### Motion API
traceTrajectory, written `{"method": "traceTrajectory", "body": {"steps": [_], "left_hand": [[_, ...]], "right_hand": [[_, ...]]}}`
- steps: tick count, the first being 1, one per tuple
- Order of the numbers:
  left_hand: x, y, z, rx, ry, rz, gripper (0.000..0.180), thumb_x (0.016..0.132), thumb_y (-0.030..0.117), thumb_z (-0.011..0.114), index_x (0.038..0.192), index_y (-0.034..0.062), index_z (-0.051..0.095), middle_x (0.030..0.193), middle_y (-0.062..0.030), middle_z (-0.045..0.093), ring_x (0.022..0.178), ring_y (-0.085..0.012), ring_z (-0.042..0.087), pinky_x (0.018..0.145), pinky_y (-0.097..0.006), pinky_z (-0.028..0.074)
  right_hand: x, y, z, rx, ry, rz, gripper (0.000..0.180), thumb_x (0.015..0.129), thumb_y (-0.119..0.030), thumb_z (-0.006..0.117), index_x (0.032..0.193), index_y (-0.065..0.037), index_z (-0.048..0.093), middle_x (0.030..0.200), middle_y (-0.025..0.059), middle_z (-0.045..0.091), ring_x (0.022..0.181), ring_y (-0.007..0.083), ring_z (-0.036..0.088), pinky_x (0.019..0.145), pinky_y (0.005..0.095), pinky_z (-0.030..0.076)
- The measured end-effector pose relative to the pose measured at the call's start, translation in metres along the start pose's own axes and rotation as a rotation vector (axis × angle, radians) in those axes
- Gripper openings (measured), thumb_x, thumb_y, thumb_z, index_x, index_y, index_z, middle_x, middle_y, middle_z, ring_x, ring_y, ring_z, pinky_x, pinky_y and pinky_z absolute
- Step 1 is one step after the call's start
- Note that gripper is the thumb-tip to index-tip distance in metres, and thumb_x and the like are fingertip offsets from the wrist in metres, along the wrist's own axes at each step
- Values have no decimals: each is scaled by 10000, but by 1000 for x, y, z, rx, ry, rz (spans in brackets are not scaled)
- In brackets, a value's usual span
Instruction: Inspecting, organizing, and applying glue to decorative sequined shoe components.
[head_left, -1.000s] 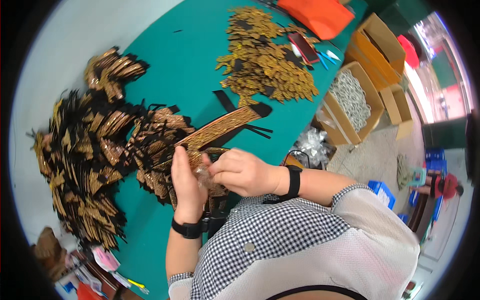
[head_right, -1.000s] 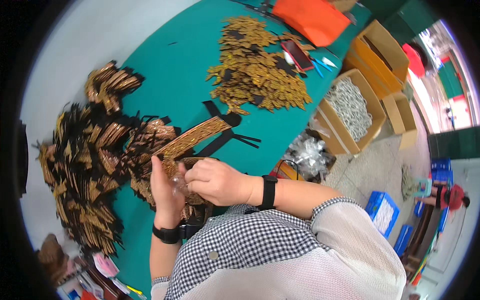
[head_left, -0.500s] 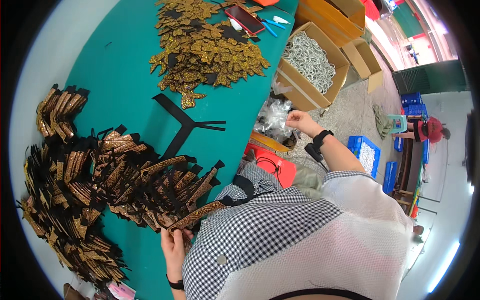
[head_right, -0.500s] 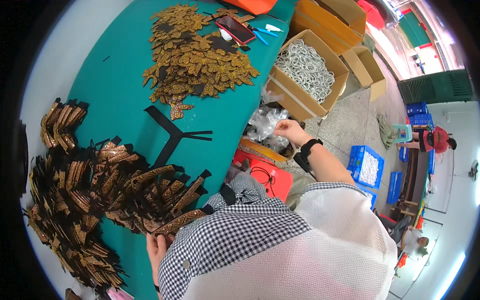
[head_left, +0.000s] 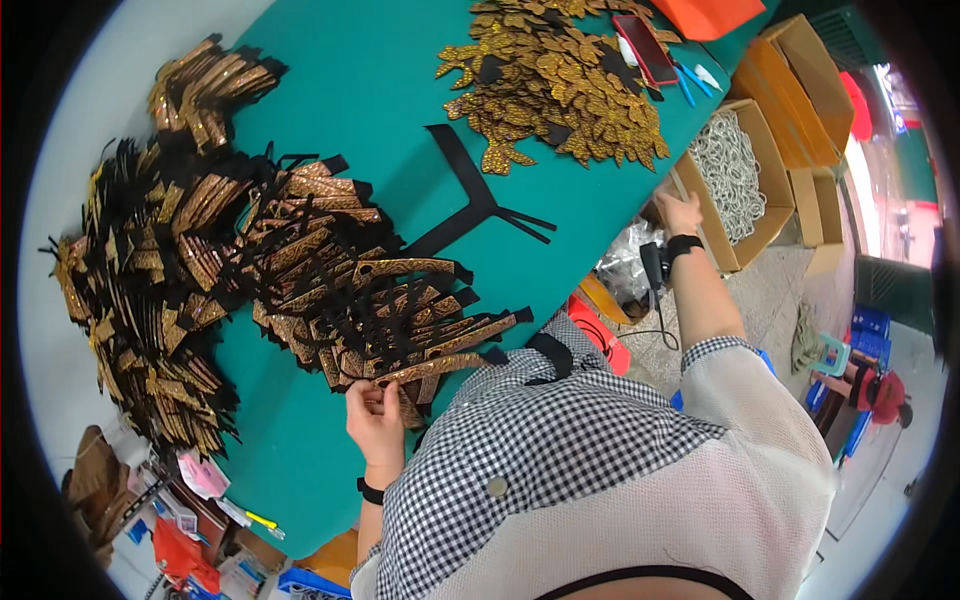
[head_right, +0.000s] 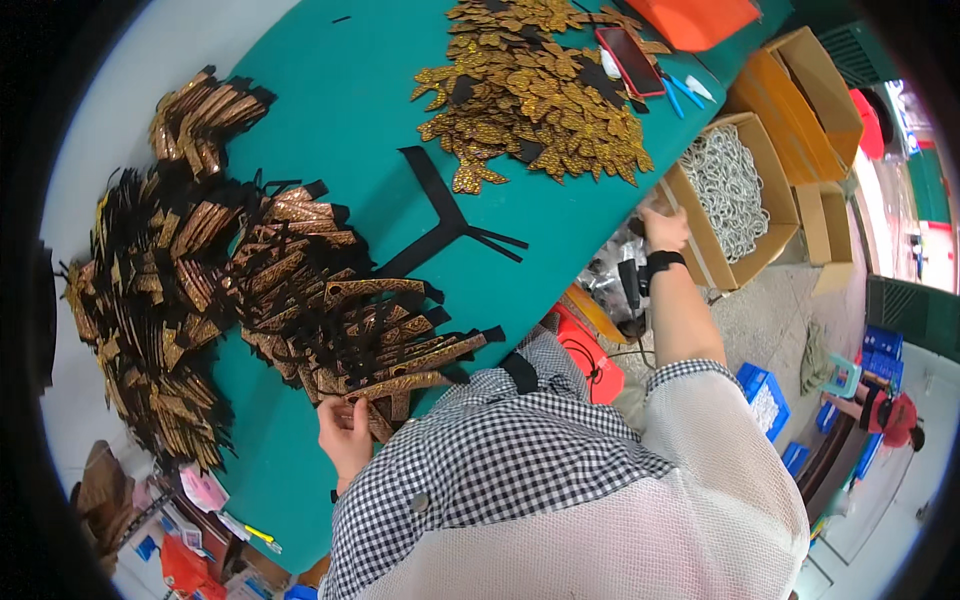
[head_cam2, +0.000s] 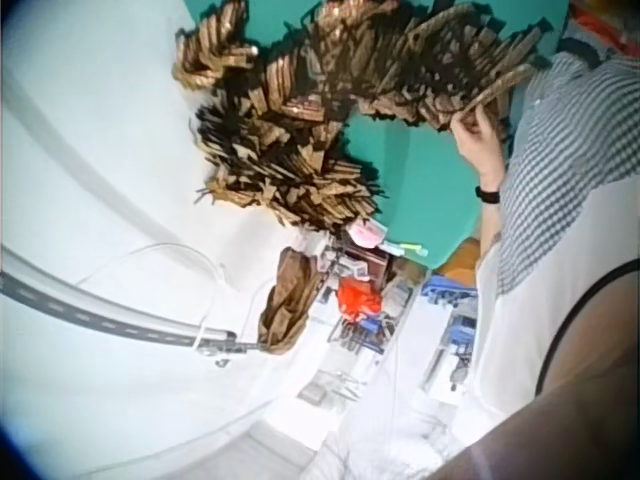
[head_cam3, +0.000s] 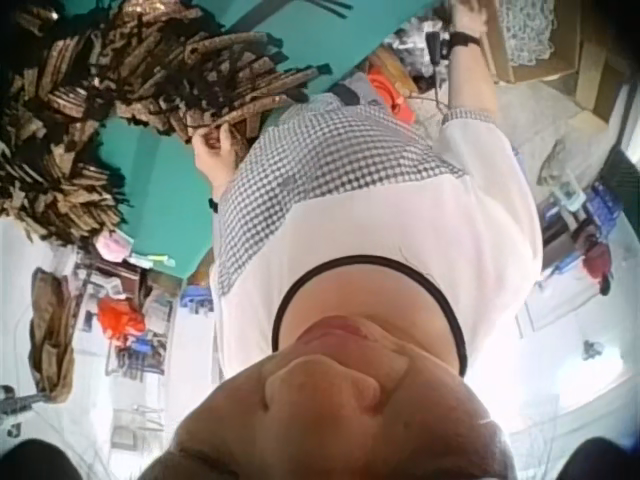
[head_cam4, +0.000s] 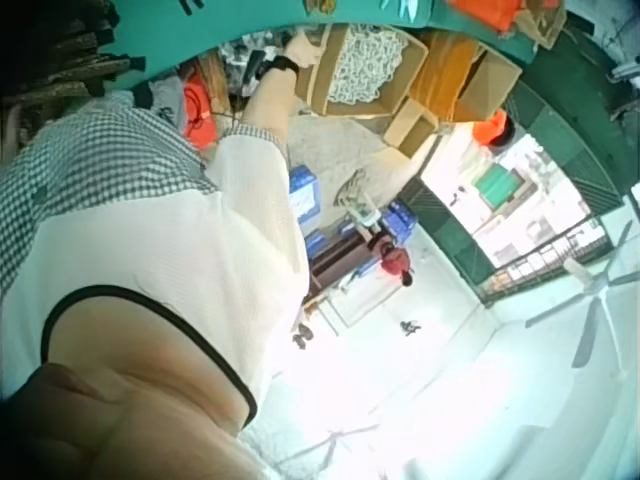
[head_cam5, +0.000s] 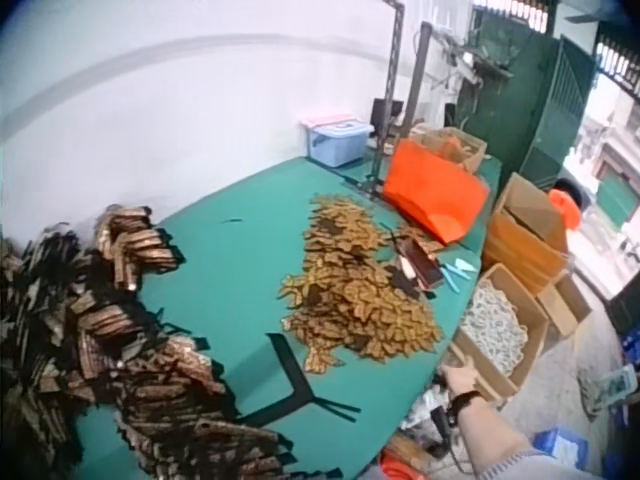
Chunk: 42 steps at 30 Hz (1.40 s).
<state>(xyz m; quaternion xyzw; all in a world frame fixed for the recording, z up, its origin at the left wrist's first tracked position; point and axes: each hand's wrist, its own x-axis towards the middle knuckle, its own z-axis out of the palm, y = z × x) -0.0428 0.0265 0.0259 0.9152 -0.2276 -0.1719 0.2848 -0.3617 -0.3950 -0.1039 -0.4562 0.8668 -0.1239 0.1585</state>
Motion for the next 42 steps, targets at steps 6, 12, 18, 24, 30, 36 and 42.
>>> {"method": "traceTrajectory", "body": {"steps": [6,12,18,24,30,36,42], "left_hand": [[-5,0,3,-83,-88,100,265,721,113,731,796,13,498,691,-58,505,478,-108,490,453,-229,409],[11,13,-13,47,-173,188,364,658,138,772,652,24,427,610,-76,451,459,-176,412,418,-280,354],[20,41,-45,-119,-355,328,294,661,130,756,603,35,484,580,-71,491,491,-170,469,431,-274,371],[71,122,-38,-148,-124,888,541,654,143,726,1130,28,496,1101,-141,507,995,-317,497,849,-381,419],[79,149,-9,-381,-148,826,448,743,30,623,1161,-16,467,893,-123,583,784,-266,603,701,-342,501],[78,137,-22,-1122,-739,207,310,936,274,443,988,-12,552,705,-48,569,554,-114,557,509,-241,459],[74,132,-36,-1351,-886,-50,565,941,472,260,911,-7,559,703,-54,571,564,-149,584,518,-262,494]], "right_hand": [[-81,-56,-46,189,42,-988,248,651,-97,568,890,-79,633,907,117,618,868,288,571,814,399,436],[-207,-101,9,-104,-423,-1241,352,679,-239,694,934,-32,568,911,148,541,954,307,488,817,392,398],[-220,-123,-1,88,-570,-1049,235,728,-173,658,851,-10,542,813,118,563,772,238,559,672,353,453],[-279,-142,-100,727,-1112,-879,151,766,-60,645,805,-9,509,734,12,560,674,56,529,597,218,452],[-320,-143,-153,987,-1382,-893,183,792,-53,630,955,-2,562,878,52,591,801,94,556,673,244,464],[-296,-160,-164,596,-288,-1649,303,684,-86,671,978,-48,606,948,82,574,849,246,525,748,342,394],[-308,-160,-157,412,-326,-1776,355,665,-212,698,989,-95,608,942,44,573,874,236,503,782,381,324]]}}
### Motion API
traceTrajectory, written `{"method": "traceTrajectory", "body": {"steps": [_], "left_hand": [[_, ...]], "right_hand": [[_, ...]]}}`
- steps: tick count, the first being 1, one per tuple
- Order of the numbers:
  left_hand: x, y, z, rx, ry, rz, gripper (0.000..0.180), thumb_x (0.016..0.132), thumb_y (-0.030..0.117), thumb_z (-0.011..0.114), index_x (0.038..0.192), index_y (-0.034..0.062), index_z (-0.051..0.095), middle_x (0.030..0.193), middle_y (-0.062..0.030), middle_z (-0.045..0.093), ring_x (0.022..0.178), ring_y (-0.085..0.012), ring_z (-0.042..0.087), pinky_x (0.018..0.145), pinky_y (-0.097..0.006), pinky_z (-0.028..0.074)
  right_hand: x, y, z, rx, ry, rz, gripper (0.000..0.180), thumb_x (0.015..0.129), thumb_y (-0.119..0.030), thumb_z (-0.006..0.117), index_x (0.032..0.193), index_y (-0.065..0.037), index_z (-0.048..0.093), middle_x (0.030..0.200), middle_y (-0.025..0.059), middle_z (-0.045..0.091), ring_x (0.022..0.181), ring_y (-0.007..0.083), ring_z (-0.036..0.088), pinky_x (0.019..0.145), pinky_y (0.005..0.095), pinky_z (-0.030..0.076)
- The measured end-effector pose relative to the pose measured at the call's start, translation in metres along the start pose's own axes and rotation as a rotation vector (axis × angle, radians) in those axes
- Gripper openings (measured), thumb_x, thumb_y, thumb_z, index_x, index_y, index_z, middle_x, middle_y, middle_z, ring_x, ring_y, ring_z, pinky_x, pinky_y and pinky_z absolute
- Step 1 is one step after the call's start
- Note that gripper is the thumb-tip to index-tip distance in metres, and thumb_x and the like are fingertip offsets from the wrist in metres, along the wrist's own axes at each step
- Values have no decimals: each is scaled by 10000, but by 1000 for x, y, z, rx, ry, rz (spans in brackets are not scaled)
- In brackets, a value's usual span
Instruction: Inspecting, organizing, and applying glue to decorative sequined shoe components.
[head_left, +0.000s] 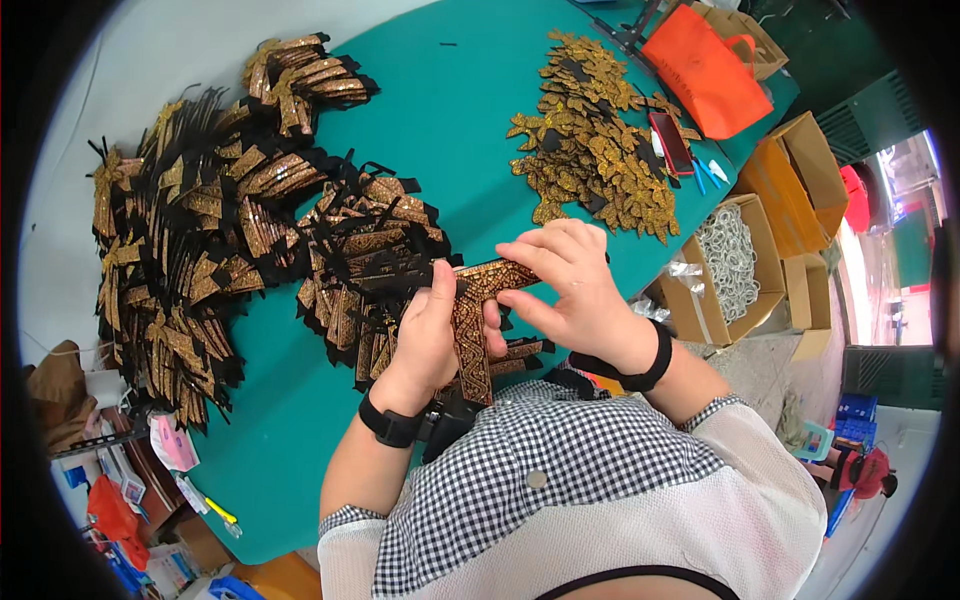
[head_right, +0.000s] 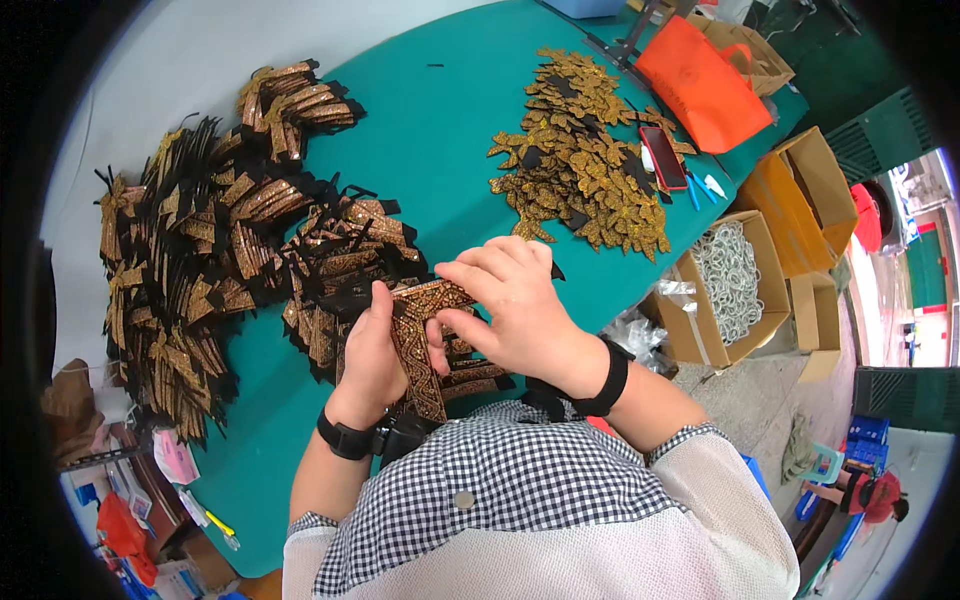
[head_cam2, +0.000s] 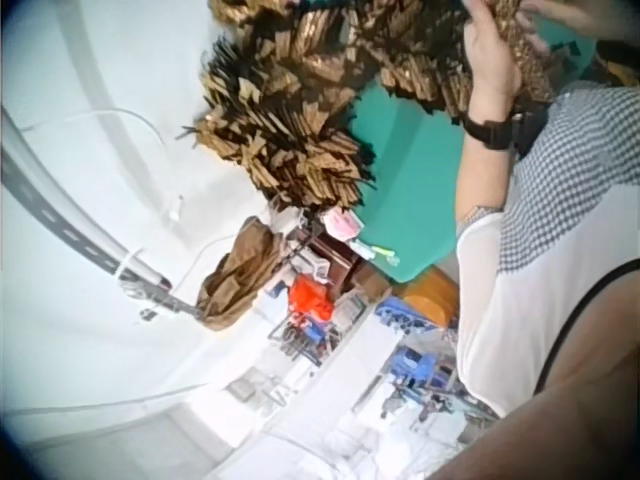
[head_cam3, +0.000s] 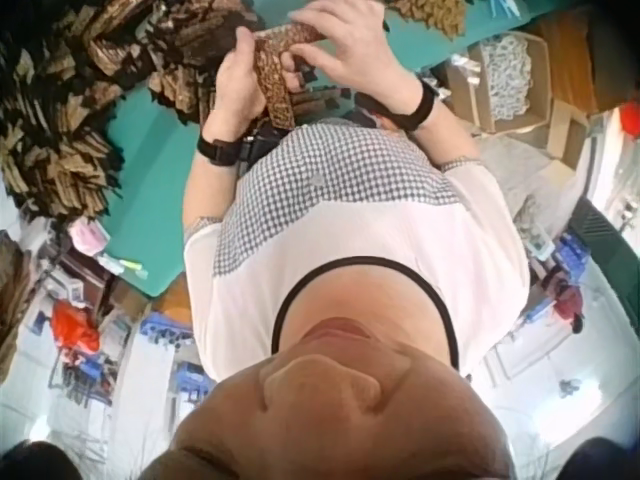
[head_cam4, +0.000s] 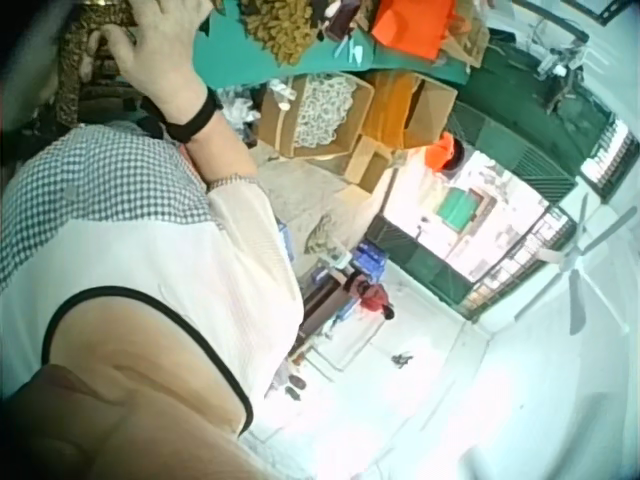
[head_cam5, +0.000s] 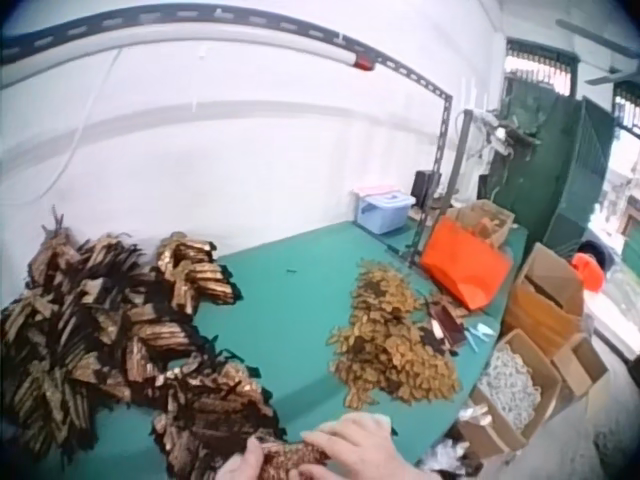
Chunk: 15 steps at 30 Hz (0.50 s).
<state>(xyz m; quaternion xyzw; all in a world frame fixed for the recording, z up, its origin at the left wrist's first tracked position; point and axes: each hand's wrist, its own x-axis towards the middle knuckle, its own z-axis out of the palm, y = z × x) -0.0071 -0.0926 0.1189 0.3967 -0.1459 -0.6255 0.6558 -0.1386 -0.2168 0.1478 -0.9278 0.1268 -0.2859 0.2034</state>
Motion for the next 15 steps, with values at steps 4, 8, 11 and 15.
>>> {"method": "traceTrajectory", "body": {"steps": [4,8,11,15], "left_hand": [[-8,-5,-6,52,19,-62,555,943,465,252,1006,-6,539,752,-65,577,672,-159,609,587,-263,531],[-30,-7,-12,140,77,-23,400,965,305,323,1176,-19,427,949,-121,597,826,-198,609,727,-316,522],[-65,-21,-29,516,42,-45,330,860,72,541,1167,-10,456,972,-59,591,836,-107,575,721,-243,481],[-98,-56,-45,785,232,-68,300,779,48,635,1055,-15,538,804,-46,607,637,-67,553,590,-210,459]], "right_hand": [[-8,5,6,198,-203,144,324,676,-208,700,971,-105,614,821,41,571,790,213,524,740,330,353],[-23,-1,17,508,-290,395,248,723,-160,700,927,-47,614,745,46,563,673,152,548,603,278,425],[-39,3,22,640,-448,383,243,734,-123,698,936,-26,606,773,47,578,690,127,559,599,251,451],[-77,13,51,698,-587,379,323,710,-116,718,987,-23,580,857,80,587,764,172,585,662,275,478]]}}
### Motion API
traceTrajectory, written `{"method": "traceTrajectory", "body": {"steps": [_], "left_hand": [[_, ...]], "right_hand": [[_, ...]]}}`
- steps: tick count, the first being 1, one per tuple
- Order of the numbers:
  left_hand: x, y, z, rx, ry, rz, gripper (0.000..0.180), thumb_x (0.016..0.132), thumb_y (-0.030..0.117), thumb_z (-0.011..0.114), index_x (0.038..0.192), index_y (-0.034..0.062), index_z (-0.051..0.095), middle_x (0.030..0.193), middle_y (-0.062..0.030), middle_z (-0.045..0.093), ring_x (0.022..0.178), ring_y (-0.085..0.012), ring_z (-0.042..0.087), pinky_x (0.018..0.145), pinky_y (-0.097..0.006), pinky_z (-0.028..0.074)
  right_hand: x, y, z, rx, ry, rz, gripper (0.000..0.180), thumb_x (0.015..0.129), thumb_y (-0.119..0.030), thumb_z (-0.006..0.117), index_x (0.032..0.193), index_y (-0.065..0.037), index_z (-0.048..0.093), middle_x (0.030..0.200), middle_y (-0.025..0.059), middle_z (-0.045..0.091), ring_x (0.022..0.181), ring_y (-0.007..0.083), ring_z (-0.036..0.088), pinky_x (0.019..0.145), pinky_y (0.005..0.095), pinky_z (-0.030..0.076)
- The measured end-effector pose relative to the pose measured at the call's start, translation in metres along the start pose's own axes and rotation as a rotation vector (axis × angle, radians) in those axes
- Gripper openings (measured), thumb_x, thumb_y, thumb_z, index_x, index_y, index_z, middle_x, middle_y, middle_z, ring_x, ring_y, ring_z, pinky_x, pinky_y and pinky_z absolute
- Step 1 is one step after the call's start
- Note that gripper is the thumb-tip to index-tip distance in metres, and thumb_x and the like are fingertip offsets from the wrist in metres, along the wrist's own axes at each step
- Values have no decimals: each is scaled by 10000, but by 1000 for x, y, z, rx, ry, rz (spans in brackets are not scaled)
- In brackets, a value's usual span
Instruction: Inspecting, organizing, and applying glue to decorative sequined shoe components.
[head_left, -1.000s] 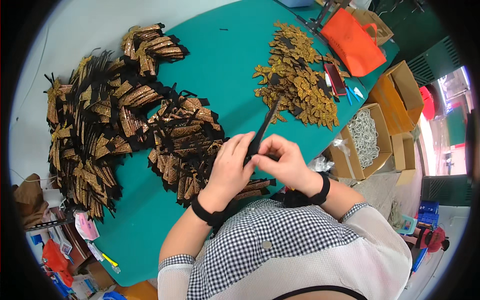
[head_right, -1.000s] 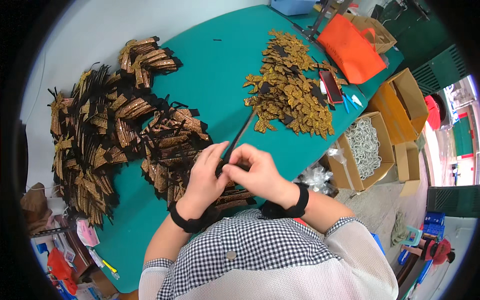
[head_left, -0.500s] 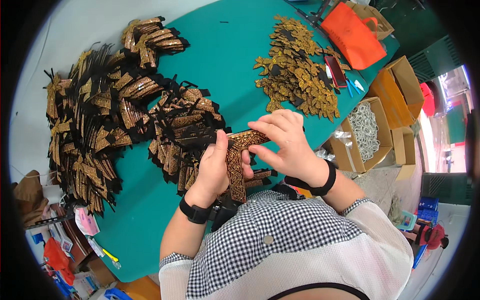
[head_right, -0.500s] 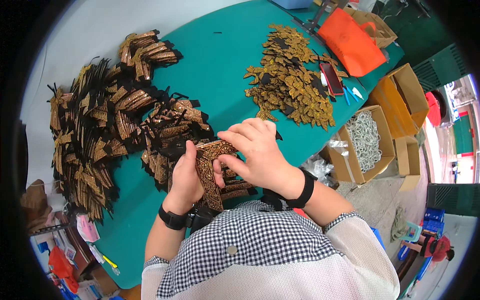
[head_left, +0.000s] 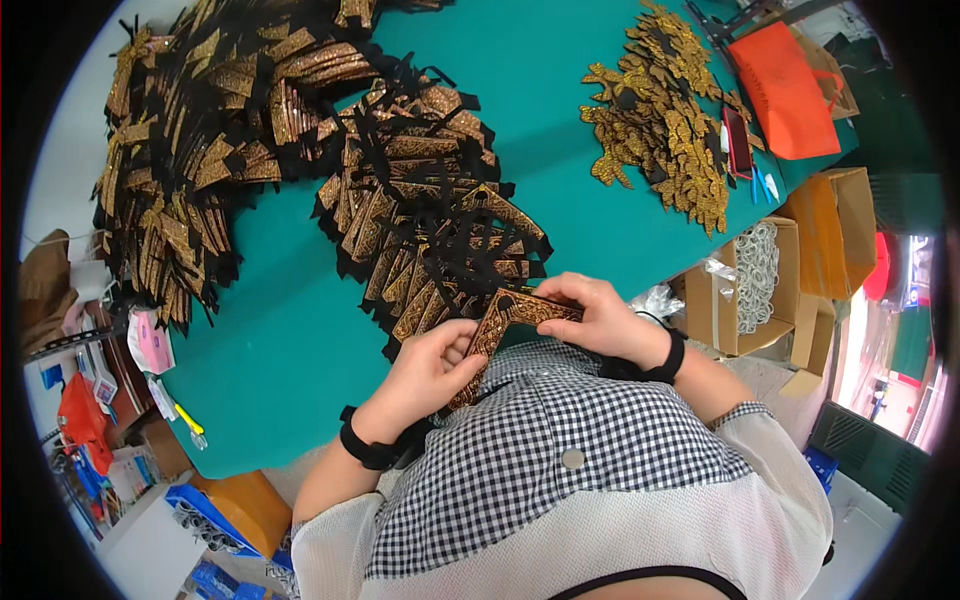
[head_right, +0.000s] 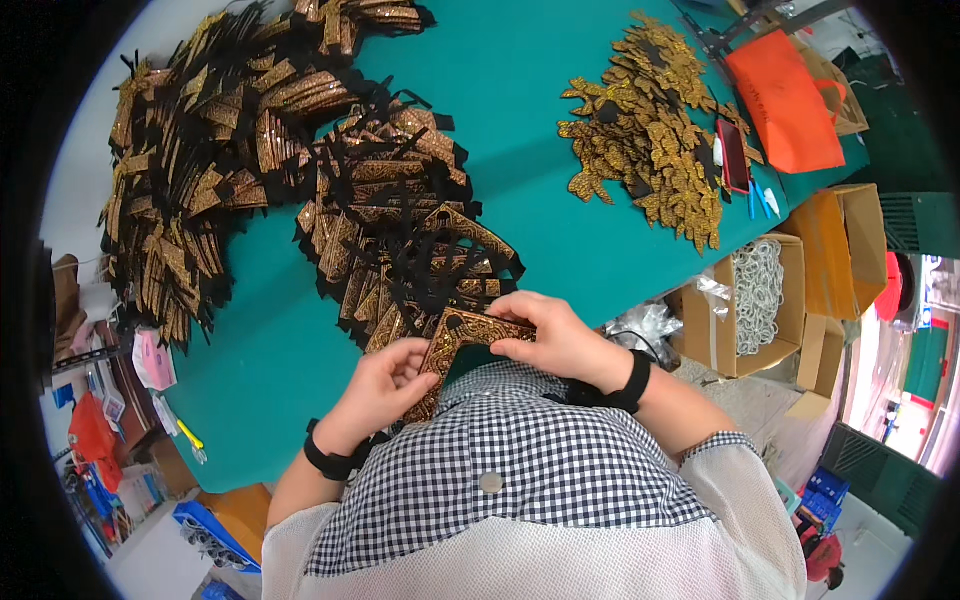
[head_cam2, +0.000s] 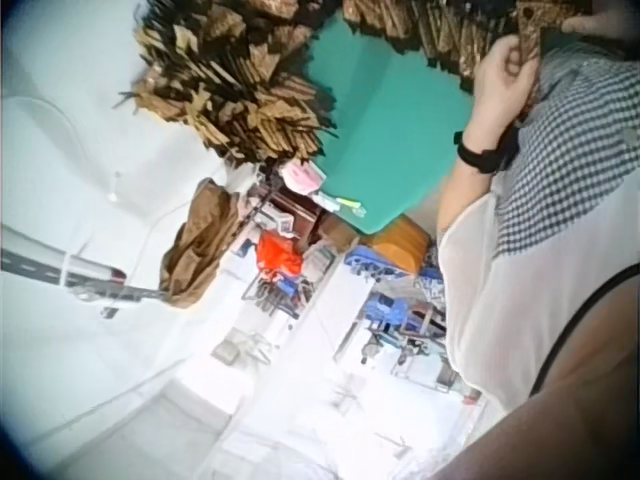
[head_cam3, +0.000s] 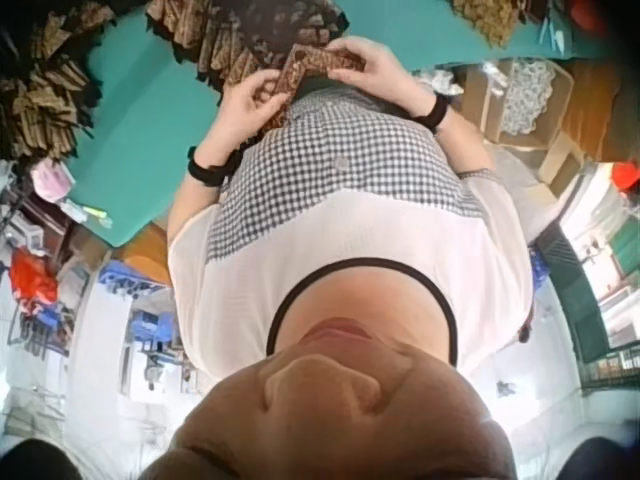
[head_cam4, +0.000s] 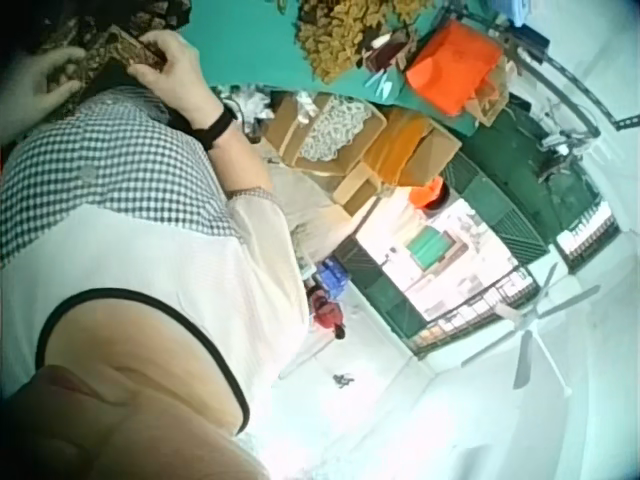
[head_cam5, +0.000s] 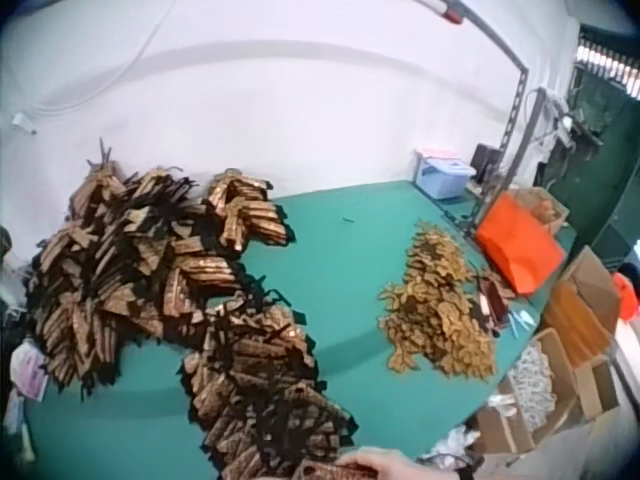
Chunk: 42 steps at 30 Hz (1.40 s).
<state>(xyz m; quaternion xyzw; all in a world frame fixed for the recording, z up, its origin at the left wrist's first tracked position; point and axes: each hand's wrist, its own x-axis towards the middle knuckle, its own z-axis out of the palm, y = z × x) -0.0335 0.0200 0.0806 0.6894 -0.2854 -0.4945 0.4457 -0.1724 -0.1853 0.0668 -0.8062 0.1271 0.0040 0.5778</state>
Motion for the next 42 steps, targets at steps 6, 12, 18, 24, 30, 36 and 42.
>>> {"method": "traceTrajectory", "body": {"steps": [6,12,18,24,30,36,42], "left_hand": [[-21,-51,10,481,203,146,284,716,92,700,961,18,577,715,-40,561,634,-134,535,581,-241,446],[-24,-77,0,639,585,348,472,590,307,773,919,69,533,980,-113,502,957,-319,468,849,-453,361],[65,-113,-104,419,851,153,549,905,349,428,1333,28,306,1388,-228,248,1277,-390,237,1041,-432,205],[130,-119,-138,226,854,127,574,895,375,468,1332,45,296,1286,-238,388,1173,-369,377,975,-414,297],[141,-91,-126,18,750,112,488,863,232,544,1265,34,351,1151,-133,491,1063,-215,455,920,-325,350],[175,-77,-108,119,763,170,606,824,366,582,1276,28,360,1207,-202,475,1121,-329,438,941,-385,334],[210,-71,-107,158,784,196,654,803,441,579,1289,60,362,1205,-217,460,1121,-378,407,949,-423,314]], "right_hand": [[-8,35,37,-307,-108,-110,420,713,-214,704,1069,-59,544,935,102,574,884,259,556,782,347,441],[-13,85,55,-803,24,-377,740,574,-306,781,1239,-267,456,1380,170,217,1243,421,207,923,540,260],[-6,104,67,-770,99,-414,760,553,-297,797,1230,-291,453,1431,175,133,1255,472,176,915,571,263],[-1,110,68,-669,123,-418,714,569,-211,771,1209,-297,467,1427,181,133,1237,476,218,882,586,303],[1,114,65,-619,115,-400,671,574,-201,769,1180,-290,495,1401,185,177,1234,447,249,901,564,310],[7,117,60,-625,172,-353,685,544,-204,789,1155,-264,483,1360,216,220,1198,440,289,904,562,316],[37,125,39,-667,408,-315,805,461,-56,725,1174,-275,422,1347,225,255,1102,421,393,855,505,368]]}}
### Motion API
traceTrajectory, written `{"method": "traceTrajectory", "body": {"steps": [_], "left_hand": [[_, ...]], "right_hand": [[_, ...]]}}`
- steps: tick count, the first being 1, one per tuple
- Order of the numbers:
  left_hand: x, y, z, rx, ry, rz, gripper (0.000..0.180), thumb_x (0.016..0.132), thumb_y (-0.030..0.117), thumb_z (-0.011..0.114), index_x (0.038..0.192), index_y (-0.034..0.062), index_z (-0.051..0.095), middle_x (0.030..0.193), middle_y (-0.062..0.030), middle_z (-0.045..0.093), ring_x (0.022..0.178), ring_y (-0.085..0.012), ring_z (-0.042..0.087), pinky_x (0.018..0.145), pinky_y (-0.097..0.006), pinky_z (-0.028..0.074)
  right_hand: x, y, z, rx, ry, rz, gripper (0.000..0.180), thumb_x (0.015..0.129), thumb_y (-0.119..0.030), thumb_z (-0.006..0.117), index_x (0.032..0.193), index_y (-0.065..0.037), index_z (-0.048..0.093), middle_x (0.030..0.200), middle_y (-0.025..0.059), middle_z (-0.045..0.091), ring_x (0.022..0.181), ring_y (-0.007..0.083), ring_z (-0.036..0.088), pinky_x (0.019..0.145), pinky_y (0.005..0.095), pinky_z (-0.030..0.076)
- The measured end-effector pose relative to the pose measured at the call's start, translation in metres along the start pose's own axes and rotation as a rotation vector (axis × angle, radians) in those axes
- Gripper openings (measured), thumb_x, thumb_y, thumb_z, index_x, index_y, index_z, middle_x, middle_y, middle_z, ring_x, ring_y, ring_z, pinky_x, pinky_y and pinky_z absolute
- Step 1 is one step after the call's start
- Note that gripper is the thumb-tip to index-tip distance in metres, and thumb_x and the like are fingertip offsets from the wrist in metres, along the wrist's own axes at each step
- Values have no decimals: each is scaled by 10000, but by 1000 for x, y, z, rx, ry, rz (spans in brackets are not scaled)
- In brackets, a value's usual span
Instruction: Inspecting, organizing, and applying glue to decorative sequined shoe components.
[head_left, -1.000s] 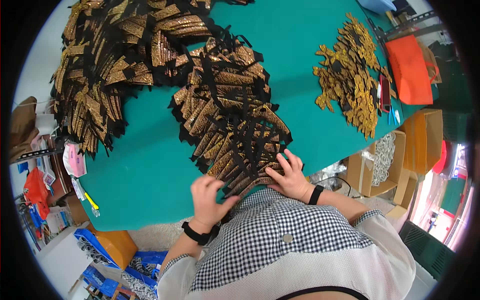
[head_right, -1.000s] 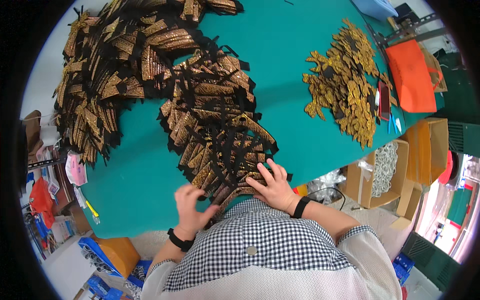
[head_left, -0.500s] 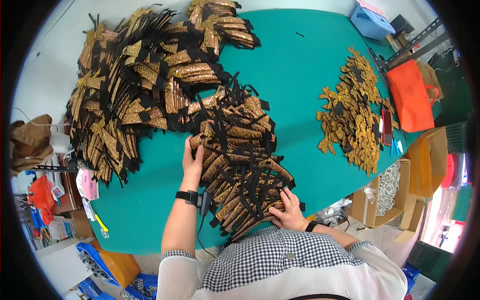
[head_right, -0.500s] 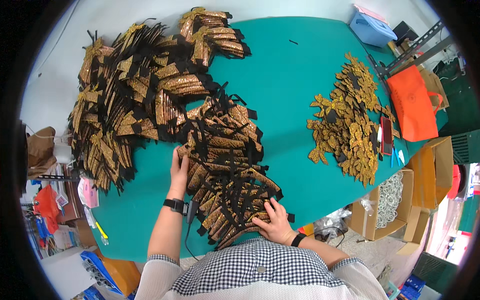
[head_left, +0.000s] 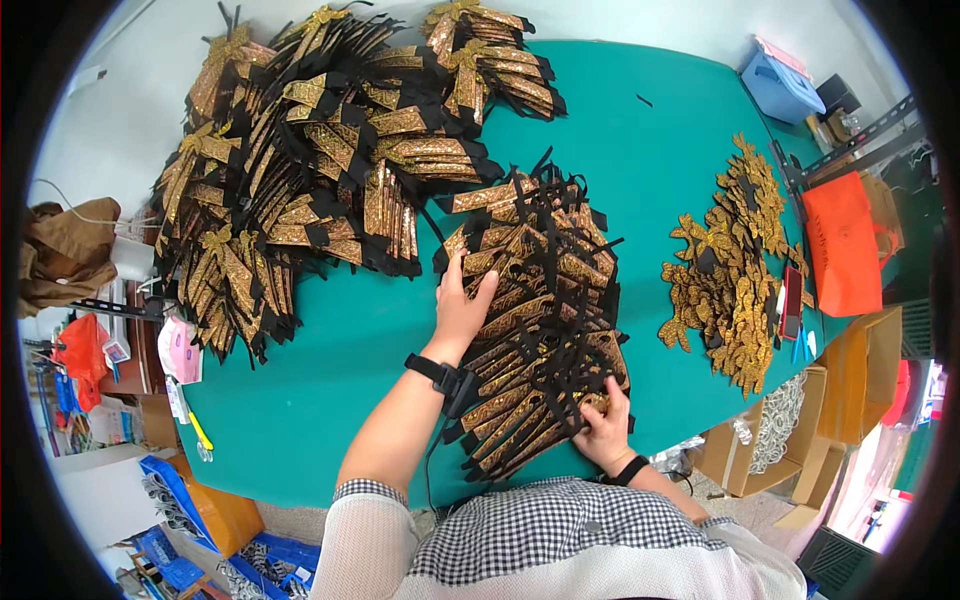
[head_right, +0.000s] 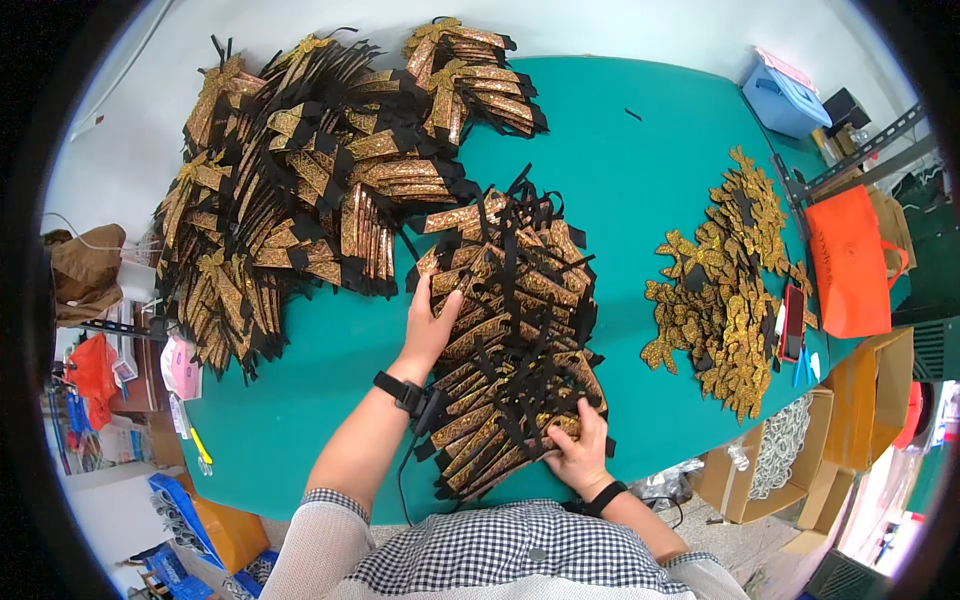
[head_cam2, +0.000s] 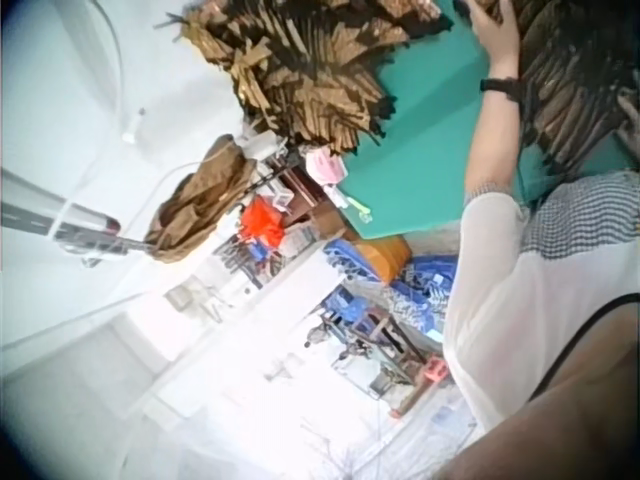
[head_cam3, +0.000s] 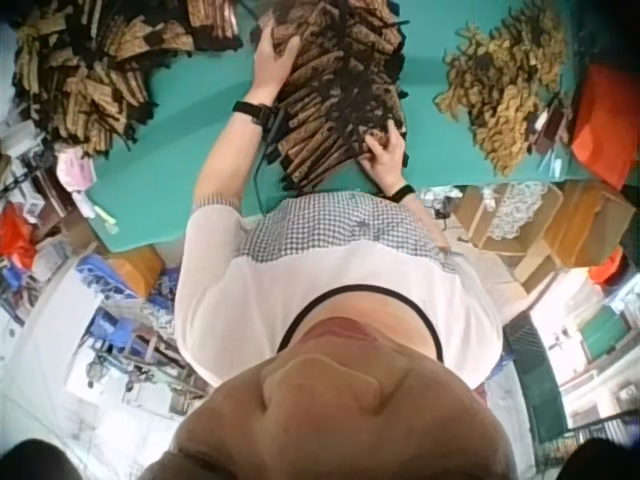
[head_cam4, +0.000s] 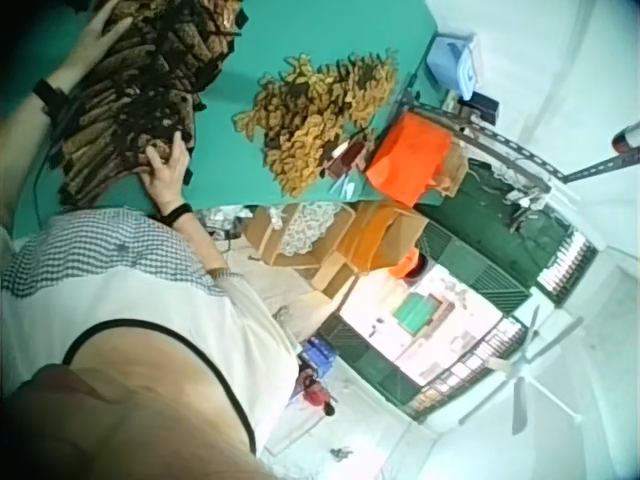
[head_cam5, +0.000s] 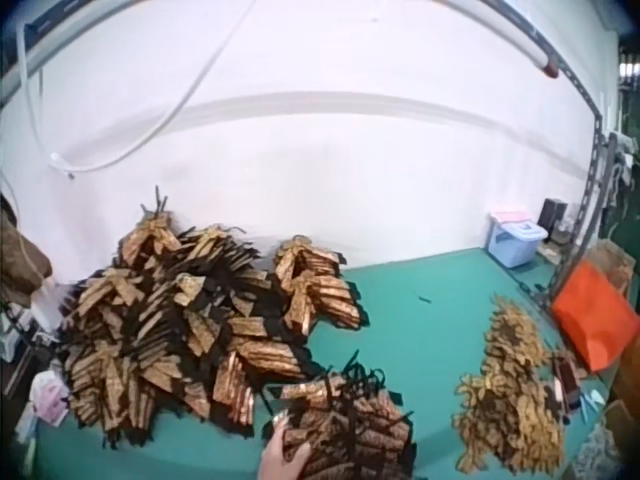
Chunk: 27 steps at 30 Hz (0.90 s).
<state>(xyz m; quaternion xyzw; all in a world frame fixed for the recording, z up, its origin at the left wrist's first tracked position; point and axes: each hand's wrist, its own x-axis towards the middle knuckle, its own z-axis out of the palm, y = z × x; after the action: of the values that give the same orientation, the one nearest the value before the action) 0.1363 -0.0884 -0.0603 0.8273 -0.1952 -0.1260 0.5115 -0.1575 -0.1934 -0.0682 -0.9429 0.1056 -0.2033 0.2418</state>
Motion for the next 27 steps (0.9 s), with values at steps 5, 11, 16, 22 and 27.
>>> {"method": "traceTrajectory", "body": {"steps": [5,11,16,22,27], "left_hand": [[26,18,18,-21,-1,-99,670,813,438,563,1306,43,337,1229,-241,438,1140,-391,397,962,-426,308],[64,14,17,-36,-121,-68,757,834,481,508,1339,-24,256,1276,-304,379,1203,-405,360,1004,-388,288],[62,40,-17,281,-305,-126,789,800,488,536,1330,-36,276,1062,-276,564,1017,-376,541,862,-381,423],[-61,82,-26,450,-407,333,846,686,447,673,1330,35,311,1339,-310,253,1232,-463,260,984,-516,265],[-148,69,8,590,-361,220,933,624,408,744,1364,111,261,1391,-304,139,1257,-513,161,950,-628,209]], "right_hand": [[40,23,-7,-108,62,96,739,506,18,640,1159,-257,430,1336,210,296,1077,385,427,856,444,384],[86,58,-11,-101,91,112,557,541,-33,670,1066,-181,557,1339,230,309,1101,401,414,879,439,372],[101,64,-9,-90,108,159,610,551,-40,701,1116,-207,538,1332,227,317,1111,405,412,883,445,368],[83,36,-22,-109,23,236,736,511,-107,758,1191,-155,478,1377,241,213,1192,412,326,940,451,326],[65,21,-15,-101,7,128,908,540,-210,786,1309,-212,305,1390,258,153,1210,475,269,913,542,298]]}}
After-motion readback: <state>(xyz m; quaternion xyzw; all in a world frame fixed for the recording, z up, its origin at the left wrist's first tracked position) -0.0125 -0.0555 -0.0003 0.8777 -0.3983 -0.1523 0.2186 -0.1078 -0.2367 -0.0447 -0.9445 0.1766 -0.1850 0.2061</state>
